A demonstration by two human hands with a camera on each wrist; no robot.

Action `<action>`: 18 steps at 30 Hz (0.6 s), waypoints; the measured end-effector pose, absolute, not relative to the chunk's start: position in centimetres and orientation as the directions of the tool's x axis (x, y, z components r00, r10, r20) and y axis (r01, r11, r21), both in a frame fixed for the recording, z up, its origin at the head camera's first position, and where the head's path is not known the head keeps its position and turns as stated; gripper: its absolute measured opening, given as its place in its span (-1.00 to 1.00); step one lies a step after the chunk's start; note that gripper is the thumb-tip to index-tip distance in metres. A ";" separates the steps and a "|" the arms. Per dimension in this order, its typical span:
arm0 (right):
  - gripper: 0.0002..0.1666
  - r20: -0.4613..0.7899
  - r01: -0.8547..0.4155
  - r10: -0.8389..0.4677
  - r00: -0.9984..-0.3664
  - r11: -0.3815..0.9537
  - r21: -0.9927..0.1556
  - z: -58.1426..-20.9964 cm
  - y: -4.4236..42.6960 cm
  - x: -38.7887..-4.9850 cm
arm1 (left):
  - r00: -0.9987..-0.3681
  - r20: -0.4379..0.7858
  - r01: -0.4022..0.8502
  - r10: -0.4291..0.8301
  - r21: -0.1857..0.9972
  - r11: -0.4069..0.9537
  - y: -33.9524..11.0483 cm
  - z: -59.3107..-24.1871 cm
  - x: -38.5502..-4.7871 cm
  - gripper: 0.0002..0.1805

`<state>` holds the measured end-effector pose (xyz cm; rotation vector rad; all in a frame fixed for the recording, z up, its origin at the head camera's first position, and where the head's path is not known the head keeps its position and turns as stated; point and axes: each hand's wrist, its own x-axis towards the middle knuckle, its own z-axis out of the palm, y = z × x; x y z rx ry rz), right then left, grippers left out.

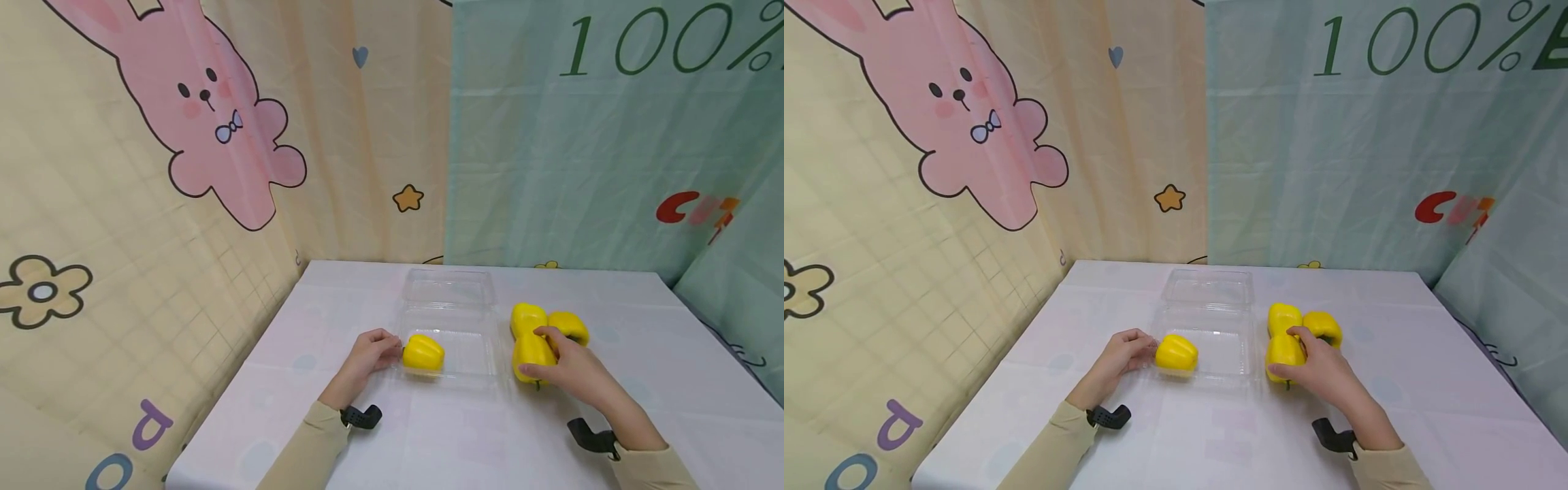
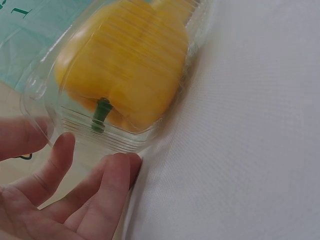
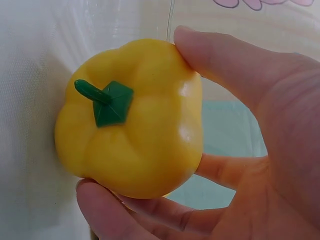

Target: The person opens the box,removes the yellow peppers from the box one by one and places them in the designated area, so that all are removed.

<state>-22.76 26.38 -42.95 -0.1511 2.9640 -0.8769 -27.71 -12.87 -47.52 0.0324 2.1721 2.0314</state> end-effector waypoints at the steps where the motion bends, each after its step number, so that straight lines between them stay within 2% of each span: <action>1: 0.18 -0.017 -0.081 -0.107 -0.994 0.837 -0.541 -42.9 26.4 -22.7 | -0.986 -0.108 -0.100 0.129 0.992 0.072 -12.9 -47.5 -27.7 -0.73; 18: 0.17 0.005 -0.107 -0.122 -0.992 0.851 -0.514 -42.9 26.0 -22.5 | -0.986 -0.113 -0.105 0.120 0.992 0.075 -12.9 -47.8 -27.9 -0.71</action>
